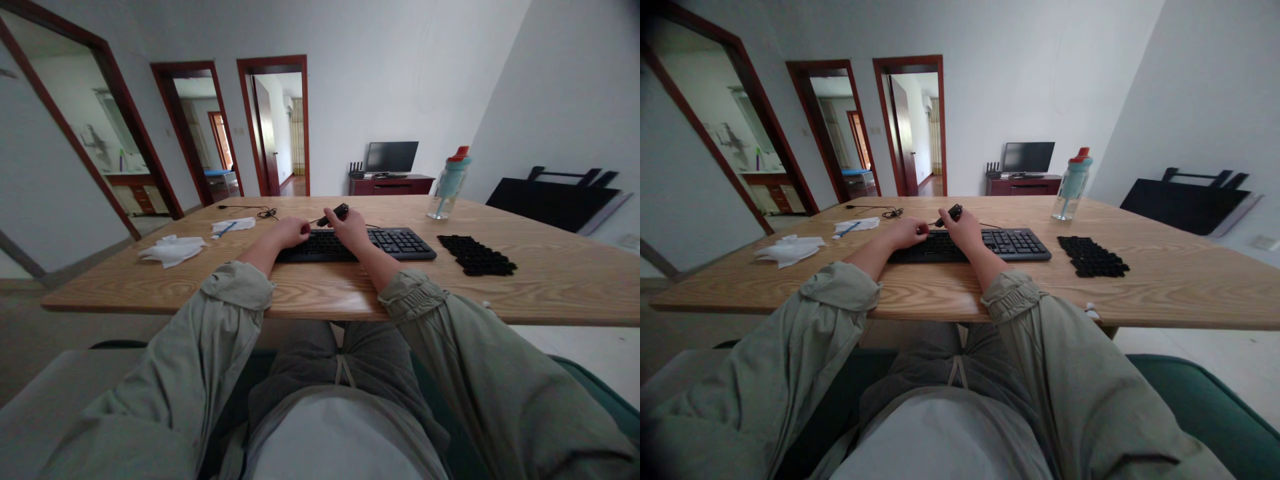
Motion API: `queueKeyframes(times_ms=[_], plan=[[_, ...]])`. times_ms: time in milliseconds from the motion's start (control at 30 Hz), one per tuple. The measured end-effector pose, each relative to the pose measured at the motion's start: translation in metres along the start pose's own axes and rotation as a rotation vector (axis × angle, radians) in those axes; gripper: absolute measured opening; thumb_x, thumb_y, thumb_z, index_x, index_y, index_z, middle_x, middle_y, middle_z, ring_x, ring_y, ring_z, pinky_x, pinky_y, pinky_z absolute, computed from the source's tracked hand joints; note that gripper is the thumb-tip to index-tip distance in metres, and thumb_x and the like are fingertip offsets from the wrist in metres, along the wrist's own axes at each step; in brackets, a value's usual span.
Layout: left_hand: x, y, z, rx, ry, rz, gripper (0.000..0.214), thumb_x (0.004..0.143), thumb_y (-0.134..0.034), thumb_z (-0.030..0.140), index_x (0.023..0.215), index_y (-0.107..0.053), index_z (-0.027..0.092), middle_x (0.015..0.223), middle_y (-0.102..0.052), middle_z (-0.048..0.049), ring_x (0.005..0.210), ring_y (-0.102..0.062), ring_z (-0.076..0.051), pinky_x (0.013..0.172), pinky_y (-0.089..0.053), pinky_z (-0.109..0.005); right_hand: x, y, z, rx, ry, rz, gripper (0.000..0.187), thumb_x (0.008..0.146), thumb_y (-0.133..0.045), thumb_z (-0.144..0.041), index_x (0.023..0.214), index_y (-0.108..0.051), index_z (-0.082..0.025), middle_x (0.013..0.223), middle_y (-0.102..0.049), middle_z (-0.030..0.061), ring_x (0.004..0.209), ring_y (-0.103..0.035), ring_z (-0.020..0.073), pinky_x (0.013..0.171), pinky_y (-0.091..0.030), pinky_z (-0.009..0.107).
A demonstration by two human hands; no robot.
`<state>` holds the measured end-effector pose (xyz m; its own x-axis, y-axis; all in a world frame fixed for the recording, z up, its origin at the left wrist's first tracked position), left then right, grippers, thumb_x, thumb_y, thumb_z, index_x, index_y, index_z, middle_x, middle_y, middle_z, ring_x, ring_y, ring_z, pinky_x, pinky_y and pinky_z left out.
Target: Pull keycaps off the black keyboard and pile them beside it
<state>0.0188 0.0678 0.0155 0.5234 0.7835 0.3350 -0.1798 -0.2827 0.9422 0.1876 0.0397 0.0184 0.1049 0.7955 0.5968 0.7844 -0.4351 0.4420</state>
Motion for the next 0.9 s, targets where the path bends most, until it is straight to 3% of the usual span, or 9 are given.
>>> queueKeyframes(times_ms=[333, 600, 900], plan=[[-0.001, 0.001, 0.0, 0.022, -0.017, -0.017, 0.026, 0.084, -0.054, 0.031, 0.099, -0.073, 0.021, 0.099, -0.075, -0.0046, 0.089, -0.066, -0.018, 0.079, -0.047, -0.025, 0.0, -0.007, 0.005, 0.062, 0.012, -0.04, 0.053, 0.085, -0.051, -0.066, 0.083, -0.068, -0.016, 0.08, -0.072, 0.0099, 0.073, -0.066, 0.0187, 0.072, -0.05, 0.03], [0.001, -0.002, 0.003, 0.057, -0.04, -0.037, 0.025, 0.085, -0.053, 0.032, 0.097, -0.074, 0.024, 0.099, -0.074, -0.005, 0.09, -0.065, -0.02, 0.077, -0.046, -0.027, -0.002, -0.003, 0.001, 0.005, 0.025, -0.045, 0.053, 0.085, -0.05, -0.065, 0.077, -0.069, -0.017, 0.077, -0.071, 0.0075, 0.068, -0.064, 0.0166, 0.067, -0.048, 0.026], [0.001, -0.002, 0.006, 0.071, -0.05, -0.063, 0.023, 0.083, -0.054, 0.031, 0.093, -0.075, 0.025, 0.098, -0.074, -0.0047, 0.09, -0.065, -0.02, 0.078, -0.045, -0.027, -0.009, 0.0, -0.009, 0.014, 0.062, -0.112, 0.039, 0.086, -0.055, -0.051, 0.085, -0.072, -0.016, 0.071, -0.069, 0.0043, 0.062, -0.062, 0.0139, 0.062, -0.046, 0.024]])
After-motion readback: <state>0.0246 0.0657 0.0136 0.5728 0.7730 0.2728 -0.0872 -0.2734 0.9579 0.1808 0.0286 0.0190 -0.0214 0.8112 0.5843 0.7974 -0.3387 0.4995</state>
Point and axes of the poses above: each hand's wrist, its own x-axis towards the middle knuckle, its own y-axis out of the back of the hand, z = x × y, the point moved 6 cm from there along x, towards the middle knuckle
